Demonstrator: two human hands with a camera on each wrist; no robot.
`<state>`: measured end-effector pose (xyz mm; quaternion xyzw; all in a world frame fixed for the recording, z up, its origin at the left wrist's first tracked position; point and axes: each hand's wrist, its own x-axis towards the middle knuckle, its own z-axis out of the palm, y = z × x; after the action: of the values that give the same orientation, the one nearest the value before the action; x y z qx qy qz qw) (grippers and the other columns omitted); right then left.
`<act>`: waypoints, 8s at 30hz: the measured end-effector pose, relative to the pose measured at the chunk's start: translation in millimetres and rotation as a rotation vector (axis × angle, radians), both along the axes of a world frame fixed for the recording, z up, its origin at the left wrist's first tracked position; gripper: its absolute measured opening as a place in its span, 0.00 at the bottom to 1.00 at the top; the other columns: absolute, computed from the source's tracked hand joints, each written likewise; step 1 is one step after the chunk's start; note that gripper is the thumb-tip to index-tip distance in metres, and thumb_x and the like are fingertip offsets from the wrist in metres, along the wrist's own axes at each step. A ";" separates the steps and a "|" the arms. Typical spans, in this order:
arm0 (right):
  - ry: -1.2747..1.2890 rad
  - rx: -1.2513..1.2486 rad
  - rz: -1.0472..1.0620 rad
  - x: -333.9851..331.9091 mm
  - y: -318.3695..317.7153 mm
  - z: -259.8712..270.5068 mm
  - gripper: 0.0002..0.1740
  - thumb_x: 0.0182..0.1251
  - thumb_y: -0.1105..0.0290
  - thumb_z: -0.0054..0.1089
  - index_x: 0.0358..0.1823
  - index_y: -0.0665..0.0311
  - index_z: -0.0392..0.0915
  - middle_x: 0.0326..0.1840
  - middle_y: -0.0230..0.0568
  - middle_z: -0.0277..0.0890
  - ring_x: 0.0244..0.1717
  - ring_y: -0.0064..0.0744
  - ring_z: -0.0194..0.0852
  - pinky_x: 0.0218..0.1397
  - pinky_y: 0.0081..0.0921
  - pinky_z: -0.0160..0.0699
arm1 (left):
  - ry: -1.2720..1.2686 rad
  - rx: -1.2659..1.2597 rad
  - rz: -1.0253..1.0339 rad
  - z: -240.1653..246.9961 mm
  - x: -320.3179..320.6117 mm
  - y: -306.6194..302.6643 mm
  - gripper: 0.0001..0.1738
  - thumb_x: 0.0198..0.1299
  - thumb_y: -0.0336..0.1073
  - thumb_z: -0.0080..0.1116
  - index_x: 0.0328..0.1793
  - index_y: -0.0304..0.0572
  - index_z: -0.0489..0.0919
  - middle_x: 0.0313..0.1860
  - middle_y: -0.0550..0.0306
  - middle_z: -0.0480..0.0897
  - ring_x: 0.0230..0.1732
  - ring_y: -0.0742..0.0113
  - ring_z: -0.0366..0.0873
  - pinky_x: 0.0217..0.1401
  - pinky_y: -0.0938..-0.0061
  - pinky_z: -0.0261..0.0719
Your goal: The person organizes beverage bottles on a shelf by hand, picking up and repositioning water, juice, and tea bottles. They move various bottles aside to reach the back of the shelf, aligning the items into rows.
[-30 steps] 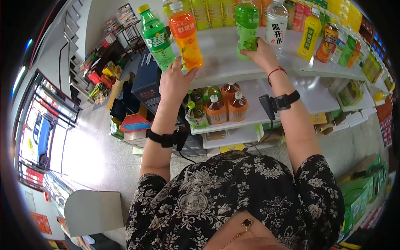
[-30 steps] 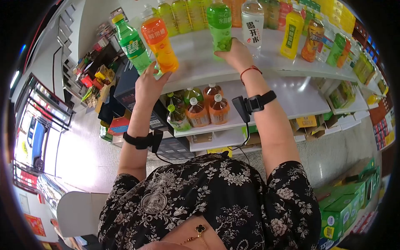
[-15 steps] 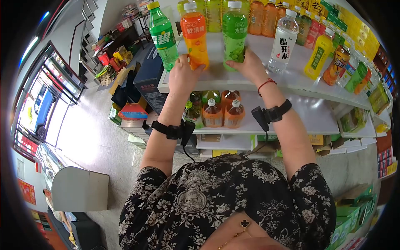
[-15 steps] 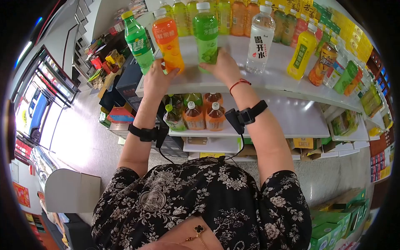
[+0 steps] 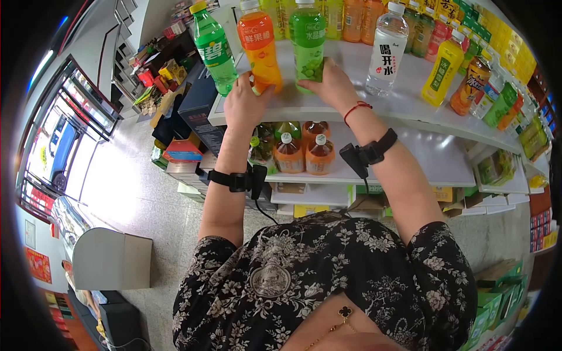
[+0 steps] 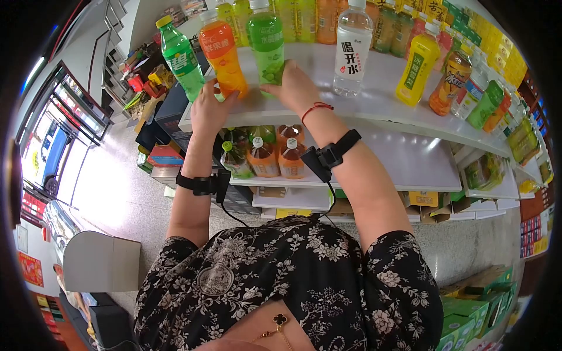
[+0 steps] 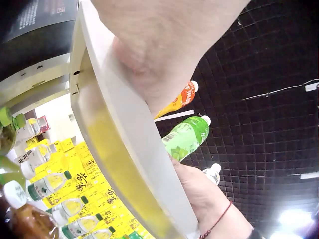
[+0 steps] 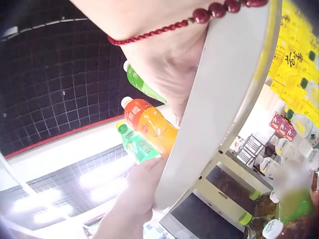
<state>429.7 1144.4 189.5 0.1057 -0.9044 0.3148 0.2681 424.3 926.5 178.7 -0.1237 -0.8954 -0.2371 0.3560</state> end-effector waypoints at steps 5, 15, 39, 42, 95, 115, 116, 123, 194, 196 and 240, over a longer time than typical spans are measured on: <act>-0.032 -0.010 -0.002 4.4 -1.6 2.3 0.40 0.53 0.49 0.70 0.53 0.76 0.65 0.48 0.62 0.76 0.51 0.54 0.77 0.53 0.38 0.76 | 0.009 -0.010 0.010 -0.5 0.1 1.5 0.34 0.50 0.52 0.67 0.57 0.39 0.72 0.44 0.47 0.81 0.45 0.50 0.80 0.46 0.61 0.78; -0.040 0.020 -0.007 4.7 -6.0 1.7 0.40 0.53 0.46 0.70 0.51 0.75 0.65 0.48 0.62 0.76 0.49 0.53 0.78 0.49 0.39 0.78 | -0.001 -0.030 0.046 0.7 0.5 -0.6 0.35 0.51 0.55 0.66 0.58 0.39 0.72 0.46 0.48 0.81 0.47 0.51 0.80 0.48 0.63 0.78; -0.110 -0.204 -0.121 35.2 115.5 8.6 0.35 0.52 0.54 0.72 0.56 0.69 0.71 0.52 0.54 0.79 0.56 0.48 0.76 0.59 0.34 0.73 | 0.073 0.126 -0.175 -4.3 36.0 78.0 0.22 0.49 0.43 0.69 0.45 0.42 0.75 0.39 0.53 0.78 0.40 0.53 0.79 0.40 0.63 0.77; -0.101 -0.234 -0.004 36.0 100.3 12.1 0.34 0.53 0.56 0.71 0.56 0.70 0.71 0.53 0.55 0.78 0.57 0.48 0.76 0.58 0.34 0.73 | 0.122 0.131 -0.125 -0.8 35.5 81.8 0.24 0.49 0.45 0.70 0.46 0.39 0.75 0.41 0.51 0.78 0.43 0.54 0.79 0.44 0.64 0.77; -0.030 -0.415 0.133 36.9 214.4 -3.5 0.30 0.61 0.70 0.65 0.64 0.69 0.64 0.55 0.42 0.76 0.55 0.31 0.75 0.57 0.25 0.73 | 0.260 0.067 0.024 -13.2 32.5 87.8 0.17 0.52 0.44 0.67 0.38 0.42 0.76 0.36 0.53 0.80 0.37 0.51 0.79 0.39 0.61 0.77; -0.091 -0.573 0.276 49.3 160.1 3.2 0.35 0.62 0.68 0.63 0.69 0.64 0.60 0.60 0.45 0.72 0.63 0.36 0.67 0.66 0.33 0.64 | 0.256 0.062 -0.106 -9.7 38.7 84.7 0.15 0.55 0.41 0.65 0.41 0.41 0.75 0.38 0.53 0.79 0.32 0.53 0.77 0.37 0.63 0.74; -0.089 -0.579 0.270 49.2 160.8 2.6 0.35 0.62 0.68 0.63 0.69 0.64 0.60 0.60 0.45 0.72 0.63 0.36 0.67 0.66 0.33 0.64 | 0.255 0.058 -0.112 -9.8 39.4 84.6 0.14 0.55 0.40 0.65 0.41 0.41 0.75 0.38 0.53 0.79 0.30 0.54 0.76 0.36 0.64 0.74; -0.109 -0.520 0.226 53.9 161.4 5.2 0.35 0.63 0.66 0.62 0.70 0.64 0.60 0.62 0.45 0.72 0.65 0.38 0.66 0.67 0.32 0.63 | 0.279 0.032 -0.129 -14.4 38.1 85.4 0.13 0.55 0.38 0.65 0.43 0.41 0.76 0.37 0.55 0.78 0.25 0.59 0.72 0.33 0.67 0.73; -0.059 -0.123 -0.041 62.8 261.4 -1.7 0.35 0.53 0.48 0.69 0.51 0.70 0.70 0.47 0.56 0.79 0.51 0.54 0.77 0.53 0.41 0.75 | -0.192 -0.044 0.082 13.6 75.1 262.4 0.34 0.53 0.59 0.62 0.52 0.34 0.75 0.39 0.40 0.84 0.44 0.44 0.81 0.46 0.59 0.78; -0.046 -0.119 -0.037 63.6 262.6 -2.3 0.36 0.55 0.45 0.66 0.52 0.70 0.69 0.47 0.56 0.79 0.50 0.53 0.78 0.52 0.40 0.76 | -0.159 -0.057 0.078 9.7 71.7 262.7 0.35 0.53 0.59 0.63 0.52 0.33 0.75 0.39 0.41 0.84 0.44 0.44 0.81 0.46 0.59 0.78; 0.029 -0.131 -0.090 156.7 455.9 -11.7 0.31 0.62 0.61 0.61 0.65 0.65 0.66 0.60 0.52 0.74 0.57 0.48 0.76 0.58 0.34 0.75 | -0.201 0.160 -0.334 14.9 104.9 491.8 0.42 0.47 0.50 0.72 0.54 0.24 0.63 0.52 0.32 0.74 0.52 0.39 0.77 0.53 0.58 0.79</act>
<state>586.4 1600.3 177.8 0.0517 -0.8816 0.3595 0.3015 529.2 1418.3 193.5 -0.2177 -0.8718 -0.3741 0.2293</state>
